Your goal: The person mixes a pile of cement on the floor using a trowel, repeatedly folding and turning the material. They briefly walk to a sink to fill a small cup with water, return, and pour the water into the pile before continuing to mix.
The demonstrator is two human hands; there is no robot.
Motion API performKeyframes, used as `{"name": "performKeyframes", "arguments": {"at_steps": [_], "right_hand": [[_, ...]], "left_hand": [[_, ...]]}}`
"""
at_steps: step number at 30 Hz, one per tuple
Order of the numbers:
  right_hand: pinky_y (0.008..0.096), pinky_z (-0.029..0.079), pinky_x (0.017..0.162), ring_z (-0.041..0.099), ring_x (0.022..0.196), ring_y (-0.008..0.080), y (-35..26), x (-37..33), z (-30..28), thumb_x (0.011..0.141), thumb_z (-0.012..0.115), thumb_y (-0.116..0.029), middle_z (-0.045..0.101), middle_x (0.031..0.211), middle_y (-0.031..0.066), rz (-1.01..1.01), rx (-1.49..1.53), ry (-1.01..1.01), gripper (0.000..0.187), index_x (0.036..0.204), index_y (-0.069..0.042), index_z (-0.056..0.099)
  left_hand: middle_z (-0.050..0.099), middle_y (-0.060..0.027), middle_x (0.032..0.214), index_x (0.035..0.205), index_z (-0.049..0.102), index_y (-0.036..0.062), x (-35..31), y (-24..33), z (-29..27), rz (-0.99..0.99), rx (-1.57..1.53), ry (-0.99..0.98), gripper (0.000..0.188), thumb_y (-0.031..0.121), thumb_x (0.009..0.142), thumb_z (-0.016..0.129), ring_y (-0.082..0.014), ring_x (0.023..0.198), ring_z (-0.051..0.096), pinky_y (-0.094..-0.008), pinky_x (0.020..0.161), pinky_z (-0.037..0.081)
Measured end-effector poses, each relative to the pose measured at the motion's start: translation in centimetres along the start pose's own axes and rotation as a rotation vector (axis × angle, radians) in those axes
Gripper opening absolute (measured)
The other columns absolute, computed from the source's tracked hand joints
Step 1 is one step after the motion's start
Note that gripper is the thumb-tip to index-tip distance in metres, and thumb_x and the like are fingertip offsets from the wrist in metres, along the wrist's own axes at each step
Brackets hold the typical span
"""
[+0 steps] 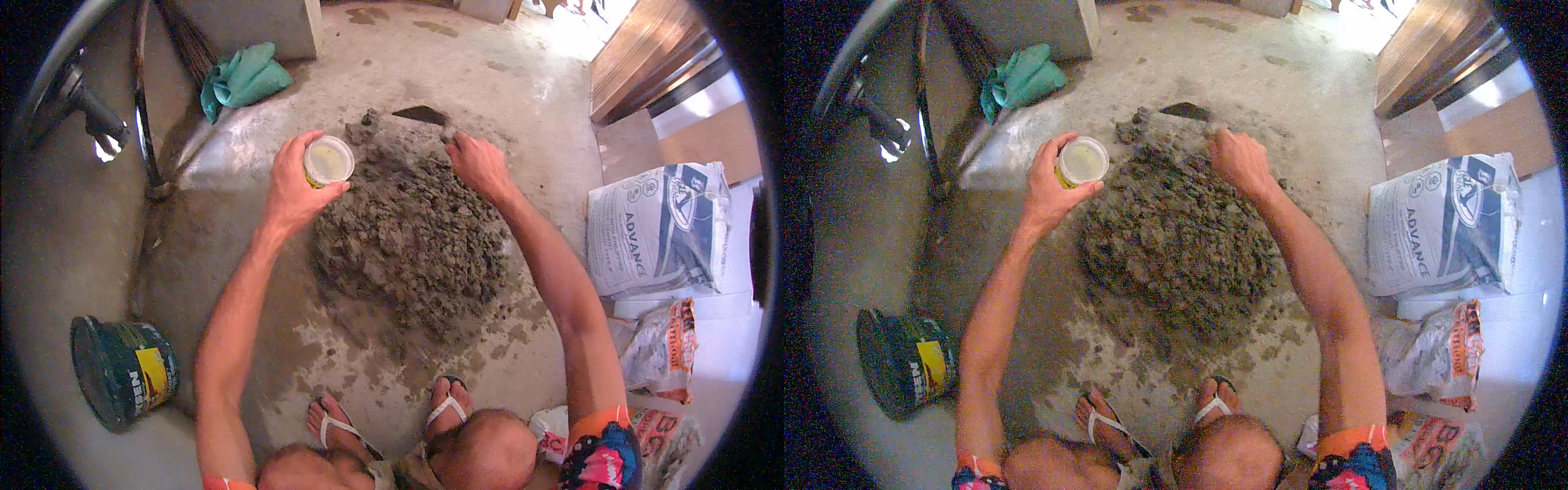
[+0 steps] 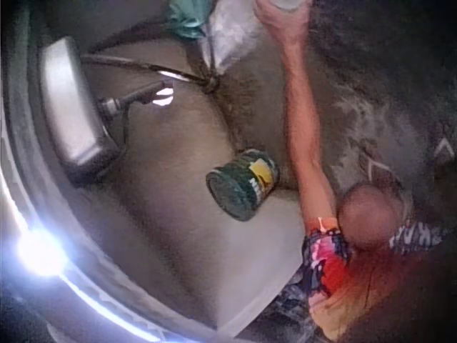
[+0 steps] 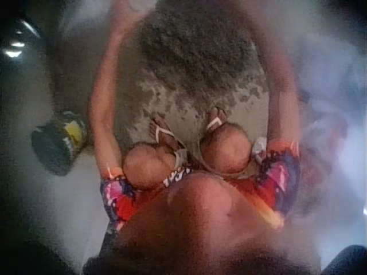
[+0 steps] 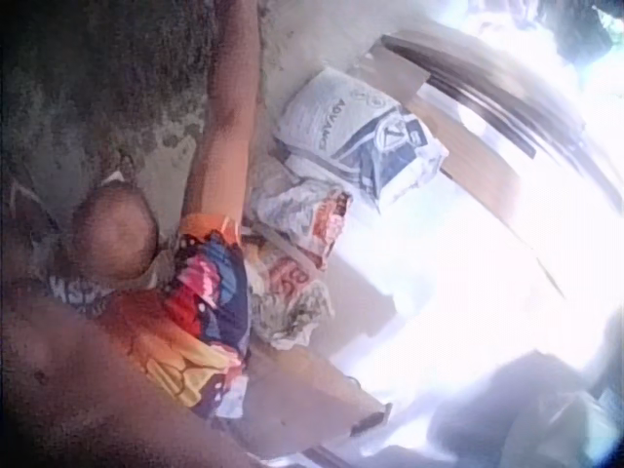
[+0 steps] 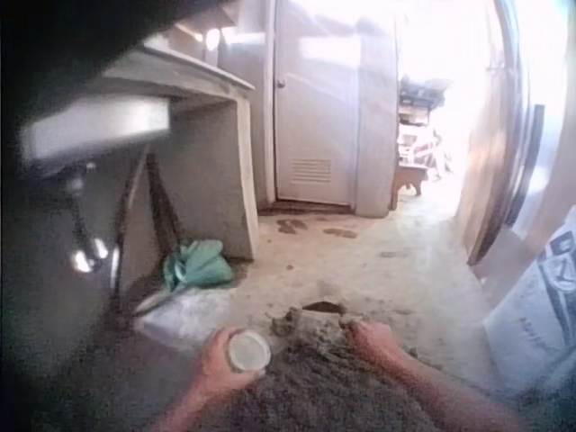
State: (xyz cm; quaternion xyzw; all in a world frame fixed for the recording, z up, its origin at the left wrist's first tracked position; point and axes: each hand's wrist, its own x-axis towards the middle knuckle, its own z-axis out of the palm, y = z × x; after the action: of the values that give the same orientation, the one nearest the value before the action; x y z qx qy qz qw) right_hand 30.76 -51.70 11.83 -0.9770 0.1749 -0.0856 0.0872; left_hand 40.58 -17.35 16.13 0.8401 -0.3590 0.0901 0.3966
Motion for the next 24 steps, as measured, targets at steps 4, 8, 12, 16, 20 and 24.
{"name": "performKeyframes", "arguments": {"at_steps": [4, 8, 12, 16, 20, 24], "right_hand": [[0.0577, 0.055, 0.078, 0.070, 0.091, 0.0466, -1.6, 8.0, 5.6, 0.102, 0.058, -0.042, 0.073, 0.089, 0.0232, -0.033, 0.068, 0.022, 0.038, 0.105, -0.006, 0.069], [0.0559, 0.056, 0.075, 0.070, 0.088, 0.0469, -2.0, 12.2, 9.2, 0.102, 0.060, -0.042, 0.073, 0.088, 0.0229, -0.141, 0.036, -0.043, 0.037, 0.111, -0.007, 0.069], [0.0542, 0.056, 0.072, 0.070, 0.083, 0.0459, 0.9, 11.3, 10.2, 0.102, 0.061, -0.039, 0.072, 0.084, 0.0223, -0.480, 0.082, -0.110, 0.036, 0.116, -0.007, 0.066], [0.0543, 0.055, 0.072, 0.070, 0.083, 0.0453, 2.1, 6.7, 6.1, 0.103, 0.060, -0.036, 0.072, 0.089, 0.0221, -0.601, 0.001, -0.241, 0.036, 0.128, -0.010, 0.062], [0.0538, 0.055, 0.072, 0.069, 0.087, 0.0454, 5.8, 1.4, 4.3, 0.103, 0.060, -0.037, 0.072, 0.096, 0.0223, -0.485, 0.084, -0.154, 0.042, 0.137, -0.011, 0.059], [0.0551, 0.055, 0.073, 0.069, 0.085, 0.0463, 5.6, -3.0, 4.3, 0.103, 0.061, -0.039, 0.073, 0.094, 0.0229, -0.294, 0.200, 0.049, 0.041, 0.133, -0.011, 0.061]], "left_hand": [[0.062, -0.0172, 0.129, 0.136, 0.056, 0.0039, -0.5, 0.6, -0.7, -0.051, -0.033, 0.020, 0.080, 0.024, 0.067, 0.093, -0.0369, 0.122, 0.060, -0.0459, 0.108, 0.047], [0.062, -0.0173, 0.131, 0.137, 0.056, 0.0036, -1.3, -0.4, -0.9, -0.078, -0.037, 0.007, 0.081, 0.023, 0.068, 0.093, -0.0363, 0.124, 0.059, -0.0450, 0.108, 0.047], [0.061, -0.0173, 0.132, 0.137, 0.057, 0.0039, -2.3, -1.9, -0.8, -0.100, -0.038, -0.013, 0.079, 0.023, 0.069, 0.092, -0.0359, 0.125, 0.059, -0.0451, 0.109, 0.046], [0.061, -0.0167, 0.133, 0.138, 0.057, 0.0046, -1.8, -3.1, -0.8, -0.101, -0.014, -0.040, 0.078, 0.023, 0.070, 0.091, -0.0360, 0.126, 0.058, -0.0450, 0.110, 0.045], [0.061, -0.0169, 0.134, 0.139, 0.057, 0.0053, 0.9, -1.5, 1.9, 0.007, 0.050, -0.109, 0.080, 0.021, 0.068, 0.089, -0.0378, 0.126, 0.057, -0.0456, 0.110, 0.045], [0.061, -0.0179, 0.132, 0.140, 0.057, 0.0055, 4.0, -0.5, 2.9, 0.179, 0.175, -0.132, 0.080, 0.020, 0.067, 0.087, -0.0396, 0.127, 0.055, -0.0473, 0.112, 0.043]]}}
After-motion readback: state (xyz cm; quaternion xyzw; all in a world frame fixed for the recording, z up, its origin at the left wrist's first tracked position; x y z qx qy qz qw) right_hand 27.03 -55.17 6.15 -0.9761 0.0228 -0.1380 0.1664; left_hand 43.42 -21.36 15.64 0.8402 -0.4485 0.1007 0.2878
